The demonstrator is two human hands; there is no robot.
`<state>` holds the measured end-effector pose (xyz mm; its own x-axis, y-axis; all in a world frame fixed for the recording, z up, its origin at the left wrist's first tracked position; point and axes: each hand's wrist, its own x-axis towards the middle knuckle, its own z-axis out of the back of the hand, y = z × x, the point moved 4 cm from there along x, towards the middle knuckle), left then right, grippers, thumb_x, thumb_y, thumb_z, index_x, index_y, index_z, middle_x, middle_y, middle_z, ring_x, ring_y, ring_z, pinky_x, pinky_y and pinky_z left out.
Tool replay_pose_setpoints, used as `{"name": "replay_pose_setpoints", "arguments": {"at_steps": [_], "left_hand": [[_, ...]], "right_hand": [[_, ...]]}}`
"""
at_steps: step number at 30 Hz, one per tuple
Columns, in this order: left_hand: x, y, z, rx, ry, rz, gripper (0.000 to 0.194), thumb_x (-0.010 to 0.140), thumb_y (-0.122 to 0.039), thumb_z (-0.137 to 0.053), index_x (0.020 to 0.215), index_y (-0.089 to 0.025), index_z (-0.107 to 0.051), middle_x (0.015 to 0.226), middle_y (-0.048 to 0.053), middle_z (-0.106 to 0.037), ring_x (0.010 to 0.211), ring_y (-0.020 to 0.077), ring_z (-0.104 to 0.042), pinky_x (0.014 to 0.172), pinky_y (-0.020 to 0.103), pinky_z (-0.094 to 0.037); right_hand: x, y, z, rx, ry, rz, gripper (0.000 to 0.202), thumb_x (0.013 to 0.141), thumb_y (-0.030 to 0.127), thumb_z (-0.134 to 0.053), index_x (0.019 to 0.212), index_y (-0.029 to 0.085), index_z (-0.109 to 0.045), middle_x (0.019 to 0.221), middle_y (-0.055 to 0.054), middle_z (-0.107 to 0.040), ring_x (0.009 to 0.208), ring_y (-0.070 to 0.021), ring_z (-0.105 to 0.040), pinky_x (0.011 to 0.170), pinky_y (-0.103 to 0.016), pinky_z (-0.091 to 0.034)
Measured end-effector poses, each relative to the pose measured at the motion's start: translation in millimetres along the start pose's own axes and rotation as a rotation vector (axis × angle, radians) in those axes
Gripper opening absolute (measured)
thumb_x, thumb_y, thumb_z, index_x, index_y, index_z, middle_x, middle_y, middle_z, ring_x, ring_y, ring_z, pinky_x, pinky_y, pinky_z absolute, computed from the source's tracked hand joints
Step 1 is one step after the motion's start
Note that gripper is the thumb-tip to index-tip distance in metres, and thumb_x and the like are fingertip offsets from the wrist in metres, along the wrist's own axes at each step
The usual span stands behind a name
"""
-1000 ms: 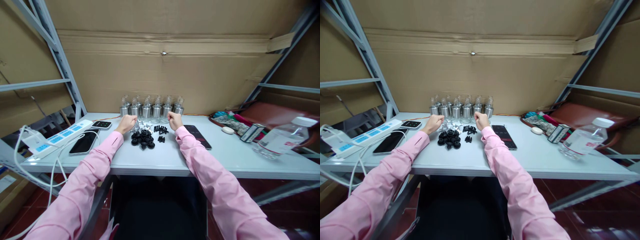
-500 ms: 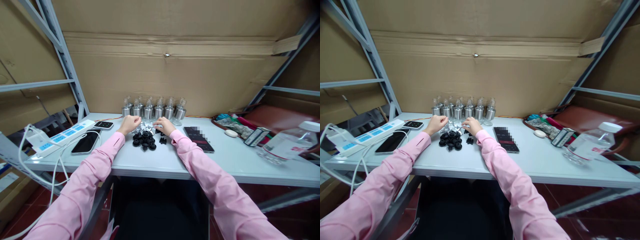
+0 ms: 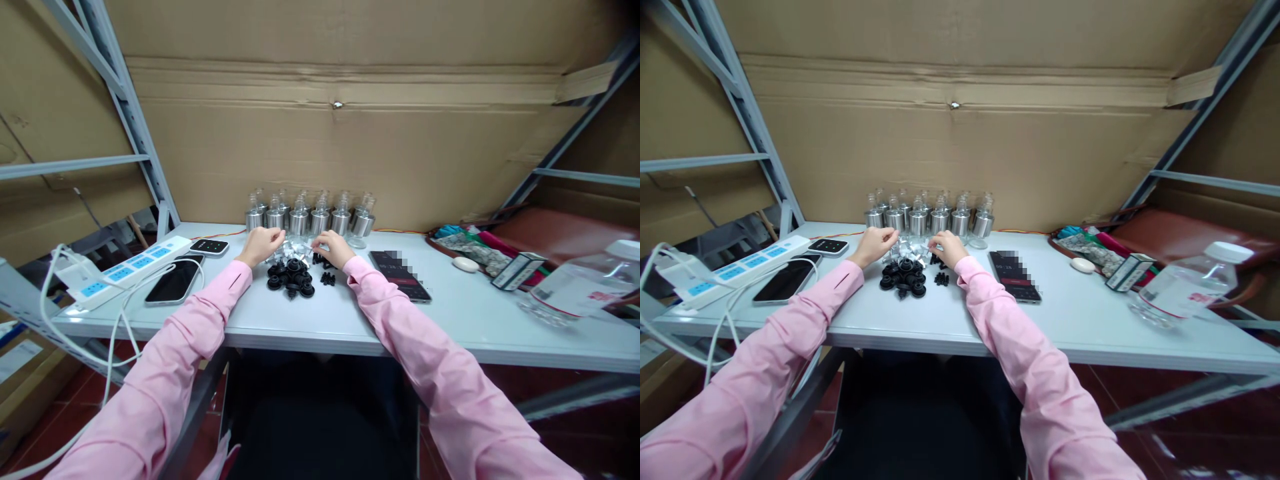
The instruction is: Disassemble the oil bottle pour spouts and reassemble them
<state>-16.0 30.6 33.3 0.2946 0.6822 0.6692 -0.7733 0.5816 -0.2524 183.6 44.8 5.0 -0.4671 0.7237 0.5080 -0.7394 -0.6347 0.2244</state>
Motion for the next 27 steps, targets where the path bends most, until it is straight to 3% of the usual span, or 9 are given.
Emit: {"name": "replay_pose_setpoints", "arguments": {"at_steps": [4, 7, 11, 15, 18, 22, 27], "left_hand": [[-0.2, -4.3, 1.1, 0.037, -0.003, -0.015, 0.036, 0.085, -0.034, -0.041, 0.054, -0.016, -0.047, 0.047, -0.003, -0.039, 0.045, 0.0092, -0.031, 0.05, 0.023, -0.022], [-0.1, -7.7, 1.5, 0.076, -0.002, -0.017, 0.025, 0.085, -0.033, -0.046, 0.07, -0.017, -0.056, 0.05, -0.003, -0.045, 0.047, 0.0103, -0.04, 0.051, 0.021, -0.025], [-0.1, -15.3, 1.5, 0.117, 0.019, -0.09, 0.019, 0.086, -0.031, -0.049, 0.093, -0.017, -0.058, 0.054, -0.004, -0.05, 0.047, 0.0106, -0.046, 0.052, 0.02, -0.029], [-1.3, -26.0, 1.6, 0.148, -0.005, -0.232, 0.023, 0.087, -0.032, -0.05, 0.103, -0.017, -0.057, 0.059, -0.002, -0.057, 0.051, 0.0114, -0.053, 0.052, 0.019, -0.031], [-3.3, -35.7, 3.2, 0.117, -0.059, -0.336, 0.027, 0.089, -0.038, -0.047, 0.103, -0.017, -0.059, 0.057, -0.002, -0.057, 0.051, 0.0109, -0.054, 0.051, 0.019, -0.032], [-5.8, -45.3, 6.5, 0.065, -0.117, -0.397, 0.038, 0.091, -0.046, -0.041, 0.102, -0.015, -0.06, 0.052, -0.003, -0.054, 0.044, 0.0091, -0.05, 0.048, 0.018, -0.031], [-7.8, -49.4, 8.2, -0.009, -0.153, -0.402, 0.054, 0.085, -0.06, -0.04, 0.101, -0.012, -0.059, 0.049, -0.004, -0.049, 0.04, 0.0079, -0.043, 0.045, 0.018, -0.029]], "right_hand": [[-4.1, -3.0, 9.6, 0.017, -0.053, -0.009, 0.006, 0.078, 0.02, -0.06, 0.079, 0.018, -0.066, 0.088, -0.007, -0.065, 0.086, -0.0207, -0.053, 0.078, -0.033, -0.04], [-4.9, -6.5, 14.3, 0.086, -0.112, -0.057, 0.004, 0.077, 0.019, -0.06, 0.076, 0.018, -0.064, 0.083, -0.007, -0.065, 0.082, -0.0198, -0.055, 0.077, -0.033, -0.041], [-3.6, -9.7, 15.8, 0.455, -0.176, -0.207, 0.004, 0.075, 0.022, -0.06, 0.075, 0.018, -0.06, 0.074, -0.002, -0.064, 0.073, -0.0159, -0.056, 0.072, -0.031, -0.043], [-4.6, -0.4, 8.4, 1.067, -0.049, -0.399, 0.024, 0.064, 0.035, -0.072, 0.075, 0.017, -0.06, 0.068, 0.001, -0.062, 0.067, -0.0111, -0.057, 0.066, -0.026, -0.044], [-7.5, 13.0, 6.9, 1.368, 0.056, -0.455, 0.035, 0.054, 0.037, -0.079, 0.077, 0.017, -0.063, 0.07, 0.002, -0.063, 0.068, -0.009, -0.058, 0.068, -0.024, -0.046], [-10.8, 21.7, 8.7, 1.535, 0.122, -0.486, 0.036, 0.051, 0.034, -0.082, 0.078, 0.017, -0.066, 0.072, 0.001, -0.065, 0.07, -0.0082, -0.06, 0.069, -0.023, -0.048], [-14.0, 22.2, 8.3, 1.542, 0.093, -0.48, 0.029, 0.052, 0.03, -0.082, 0.072, 0.018, -0.065, 0.073, 0.001, -0.066, 0.075, -0.0103, -0.062, 0.071, -0.025, -0.049]]}}
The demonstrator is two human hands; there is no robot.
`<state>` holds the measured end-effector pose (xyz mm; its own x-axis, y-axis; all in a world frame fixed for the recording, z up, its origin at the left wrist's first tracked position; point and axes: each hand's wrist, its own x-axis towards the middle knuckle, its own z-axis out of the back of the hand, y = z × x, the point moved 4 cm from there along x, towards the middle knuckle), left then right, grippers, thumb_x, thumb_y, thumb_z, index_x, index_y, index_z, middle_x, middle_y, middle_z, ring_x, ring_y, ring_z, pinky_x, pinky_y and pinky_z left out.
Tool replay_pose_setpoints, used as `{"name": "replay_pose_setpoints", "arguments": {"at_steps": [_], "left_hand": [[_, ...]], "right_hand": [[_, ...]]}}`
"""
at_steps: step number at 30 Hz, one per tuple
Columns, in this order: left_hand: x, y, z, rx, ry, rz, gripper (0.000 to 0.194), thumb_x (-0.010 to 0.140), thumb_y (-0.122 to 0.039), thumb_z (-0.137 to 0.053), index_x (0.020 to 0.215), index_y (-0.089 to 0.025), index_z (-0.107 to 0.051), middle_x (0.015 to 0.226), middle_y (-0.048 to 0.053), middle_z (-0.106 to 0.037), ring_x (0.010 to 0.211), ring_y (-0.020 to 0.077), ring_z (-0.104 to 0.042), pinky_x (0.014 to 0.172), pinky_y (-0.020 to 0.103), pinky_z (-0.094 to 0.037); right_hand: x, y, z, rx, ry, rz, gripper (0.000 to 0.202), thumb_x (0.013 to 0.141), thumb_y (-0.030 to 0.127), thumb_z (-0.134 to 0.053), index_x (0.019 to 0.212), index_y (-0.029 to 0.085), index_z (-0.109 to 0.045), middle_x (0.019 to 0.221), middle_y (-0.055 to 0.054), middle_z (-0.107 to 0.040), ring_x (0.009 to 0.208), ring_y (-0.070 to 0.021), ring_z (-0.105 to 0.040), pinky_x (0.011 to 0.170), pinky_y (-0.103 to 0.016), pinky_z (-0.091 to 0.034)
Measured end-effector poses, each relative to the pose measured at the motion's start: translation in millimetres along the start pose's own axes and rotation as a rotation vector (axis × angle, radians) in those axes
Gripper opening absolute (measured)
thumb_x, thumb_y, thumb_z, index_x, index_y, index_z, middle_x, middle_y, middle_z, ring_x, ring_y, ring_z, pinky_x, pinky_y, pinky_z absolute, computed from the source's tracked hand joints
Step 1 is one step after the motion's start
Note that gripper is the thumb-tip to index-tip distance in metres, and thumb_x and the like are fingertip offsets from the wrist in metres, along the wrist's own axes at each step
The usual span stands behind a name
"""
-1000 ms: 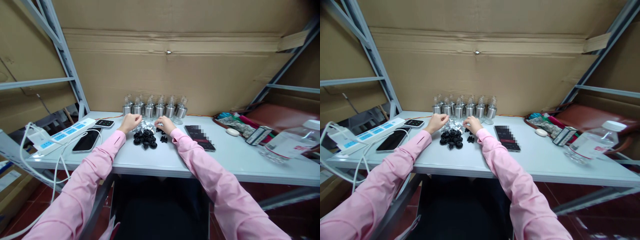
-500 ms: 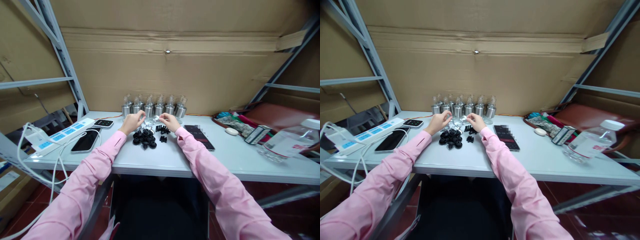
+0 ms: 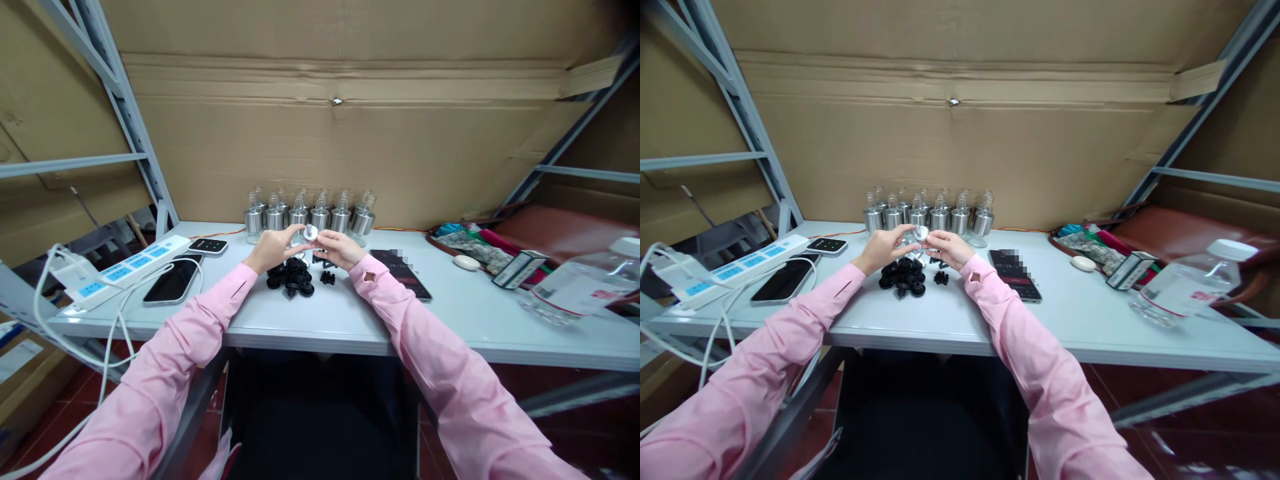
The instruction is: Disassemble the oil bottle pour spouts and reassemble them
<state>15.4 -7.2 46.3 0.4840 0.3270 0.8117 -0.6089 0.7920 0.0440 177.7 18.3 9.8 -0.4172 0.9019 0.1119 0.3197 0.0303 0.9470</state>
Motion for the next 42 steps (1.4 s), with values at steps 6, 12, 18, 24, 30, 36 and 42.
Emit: {"name": "replay_pose_setpoints", "arguments": {"at_steps": [6, 12, 18, 24, 30, 36, 42], "left_hand": [[-1.4, -4.4, 0.5, -0.088, -0.042, 0.064, 0.043, 0.09, -0.048, -0.039, 0.089, -0.012, -0.061, 0.049, -0.005, -0.042, 0.042, 0.0075, -0.038, 0.047, 0.02, -0.028], [1.2, -2.9, -2.8, -0.365, 0.082, 0.229, 0.027, 0.087, -0.036, -0.042, 0.089, -0.013, -0.056, 0.051, -0.007, -0.037, 0.045, 0.0074, -0.035, 0.048, 0.019, -0.027], [0.7, -3.4, -13.2, -0.722, 0.21, 0.388, 0.03, 0.086, -0.043, -0.042, 0.085, -0.014, -0.051, 0.053, -0.007, -0.039, 0.046, 0.0075, -0.035, 0.047, 0.02, -0.027], [-1.1, -6.4, -9.9, -0.471, 0.201, 0.293, 0.03, 0.09, -0.042, -0.037, 0.09, -0.016, -0.05, 0.057, -0.005, -0.045, 0.052, 0.0095, -0.043, 0.053, 0.02, -0.031], [-4.0, -2.8, -8.3, -0.178, 0.202, 0.204, 0.043, 0.085, -0.055, -0.044, 0.102, -0.015, -0.049, 0.065, -0.003, -0.055, 0.053, 0.0111, -0.051, 0.052, 0.021, -0.034], [-2.7, -16.0, -3.2, -0.21, 0.089, 0.14, 0.06, 0.08, -0.049, -0.057, 0.125, -0.016, -0.037, 0.097, 0.007, -0.061, 0.063, 0.0112, -0.056, 0.061, 0.022, -0.043], [3.4, -32.6, 7.5, -0.165, -0.027, -0.011, 0.054, 0.084, -0.041, -0.055, 0.129, -0.018, -0.037, 0.107, 0.01, -0.061, 0.086, 0.0167, -0.06, 0.079, 0.029, -0.045]], "right_hand": [[-2.5, -4.6, -7.3, -0.092, 0.021, 0.018, 0.03, 0.047, 0.032, -0.084, 0.064, 0.017, -0.065, 0.067, 0.001, -0.066, 0.074, -0.0115, -0.063, 0.071, -0.025, -0.049], [-0.9, -1.2, -5.4, -0.135, 0.009, 0.016, 0.033, 0.052, 0.041, -0.08, 0.069, 0.017, -0.066, 0.068, 0.0, -0.066, 0.07, -0.0104, -0.062, 0.064, -0.022, -0.049], [-0.1, -3.3, -4.9, -0.152, 0.035, -0.006, 0.039, 0.048, 0.029, -0.083, 0.081, 0.018, -0.065, 0.069, 0.003, -0.065, 0.066, -0.0093, -0.062, 0.058, -0.02, -0.047], [-1.1, -0.2, -5.6, -0.146, 0.025, 0.037, 0.035, 0.049, 0.028, -0.082, 0.076, 0.018, -0.063, 0.065, 0.004, -0.065, 0.064, -0.0081, -0.061, 0.059, -0.019, -0.046], [-2.1, 0.7, -5.8, -0.141, 0.013, 0.069, 0.033, 0.051, 0.027, -0.081, 0.076, 0.019, -0.06, 0.067, 0.004, -0.064, 0.063, -0.0077, -0.059, 0.06, -0.021, -0.045], [-6.4, 1.9, -14.3, -0.121, 0.017, 0.073, 0.034, 0.05, 0.03, -0.081, 0.072, 0.018, -0.058, 0.068, 0.006, -0.062, 0.059, -0.0059, -0.055, 0.061, -0.021, -0.044], [-17.3, 7.6, -23.9, -0.047, 0.019, 0.139, 0.037, 0.048, 0.031, -0.082, 0.072, 0.02, -0.056, 0.073, 0.005, -0.061, 0.061, -0.0073, -0.053, 0.06, -0.022, -0.043]]}}
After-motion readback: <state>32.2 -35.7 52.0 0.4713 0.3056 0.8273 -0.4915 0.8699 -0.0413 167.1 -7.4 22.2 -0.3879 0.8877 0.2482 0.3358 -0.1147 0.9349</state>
